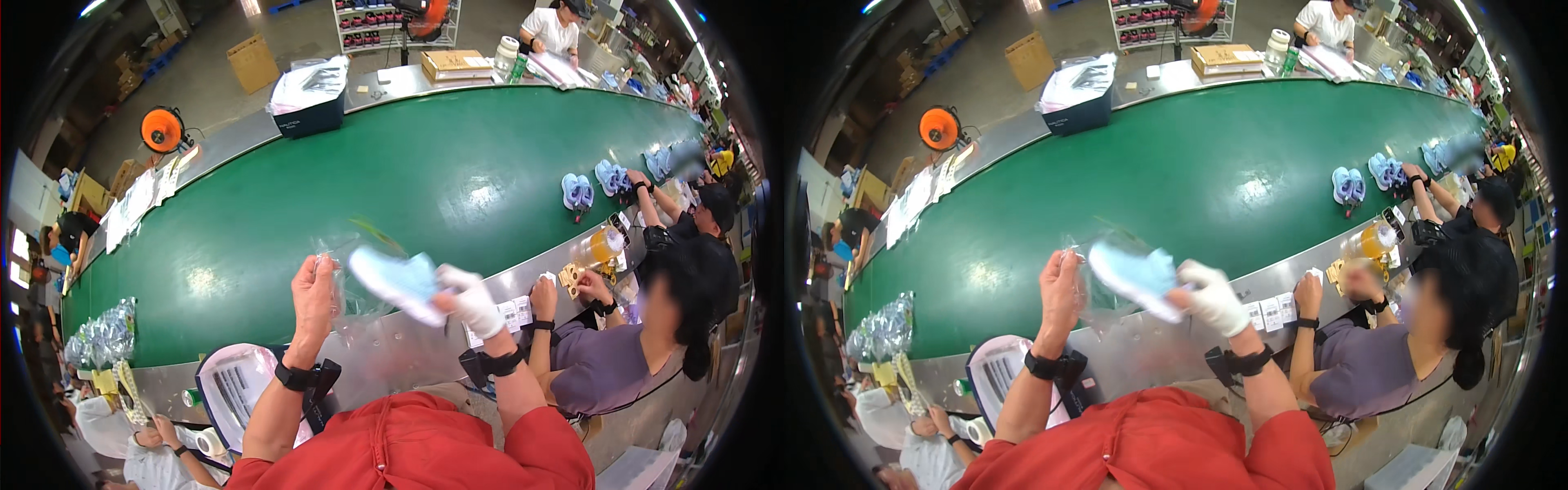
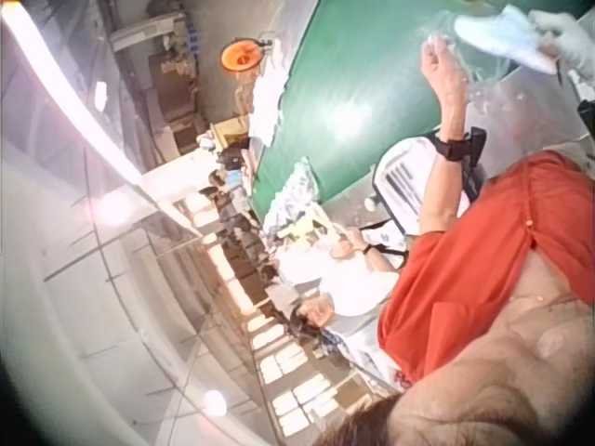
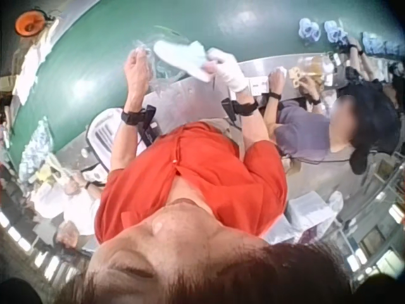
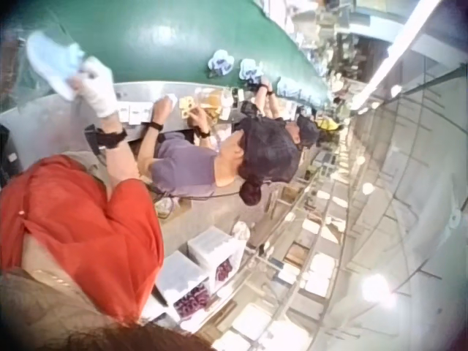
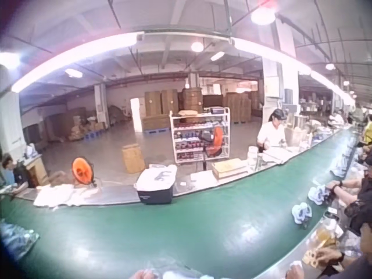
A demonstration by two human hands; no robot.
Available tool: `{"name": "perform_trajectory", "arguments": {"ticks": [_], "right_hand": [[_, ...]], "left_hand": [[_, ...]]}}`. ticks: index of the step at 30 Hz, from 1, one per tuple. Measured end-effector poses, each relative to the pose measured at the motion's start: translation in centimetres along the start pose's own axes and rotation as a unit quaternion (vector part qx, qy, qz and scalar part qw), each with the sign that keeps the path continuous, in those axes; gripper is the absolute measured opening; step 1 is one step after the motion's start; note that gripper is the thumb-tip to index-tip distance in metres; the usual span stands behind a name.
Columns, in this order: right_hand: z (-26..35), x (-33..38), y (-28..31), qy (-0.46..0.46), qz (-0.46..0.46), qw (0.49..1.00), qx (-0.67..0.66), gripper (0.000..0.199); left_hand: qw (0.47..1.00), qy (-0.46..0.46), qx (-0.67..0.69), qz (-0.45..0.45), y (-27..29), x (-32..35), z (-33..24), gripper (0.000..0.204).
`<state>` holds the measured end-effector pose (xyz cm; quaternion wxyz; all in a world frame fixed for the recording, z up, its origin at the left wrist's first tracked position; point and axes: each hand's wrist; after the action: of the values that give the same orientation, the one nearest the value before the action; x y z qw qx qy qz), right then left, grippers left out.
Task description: The person places light blue slippers into clear plastic bags at a factory assembly line. They pick up pairs of slippers from the green conveyor belt, insert them into bags, and place the packaged items into a white bin.
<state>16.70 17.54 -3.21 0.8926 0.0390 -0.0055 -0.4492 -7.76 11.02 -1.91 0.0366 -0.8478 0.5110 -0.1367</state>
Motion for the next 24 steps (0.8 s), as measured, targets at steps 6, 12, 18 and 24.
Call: {"name": "perform_trajectory", "arguments": {"ticks": [6, 12, 18, 24], "right_hand": [[-4.1, 1.3, -11.1, 0.187, 0.035, 0.841, 0.507, 0.029], [1.9, 2.8, -13.7, 0.361, 0.195, 0.762, 0.502, 0.022], [-7.2, 3.3, -14.4, 0.202, 0.180, 0.893, 0.360, 0.037], [-2.2, 1.9, -13.4, -0.136, 0.059, 0.843, 0.516, 0.034]], "left_hand": [[0.949, -0.196, -0.214, 0.123, -2.1, 4.7, 5.3, 0.025], [0.933, -0.108, -0.311, 0.148, -0.5, 0.5, 1.3, 0.028], [0.837, -0.104, -0.368, 0.393, -1.6, 5.9, -1.7, 0.023], [0.939, -0.070, -0.287, 0.178, 6.8, 8.5, 5.2, 0.017]]}}
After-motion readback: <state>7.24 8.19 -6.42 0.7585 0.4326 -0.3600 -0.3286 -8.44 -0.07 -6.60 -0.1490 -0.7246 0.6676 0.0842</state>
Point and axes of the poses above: each hand's wrist, its own x-axis away from the middle knuckle, its own y-axis out of the back of the hand, z = x × y, and after that the axes turned 2 degrees about z, right-handed
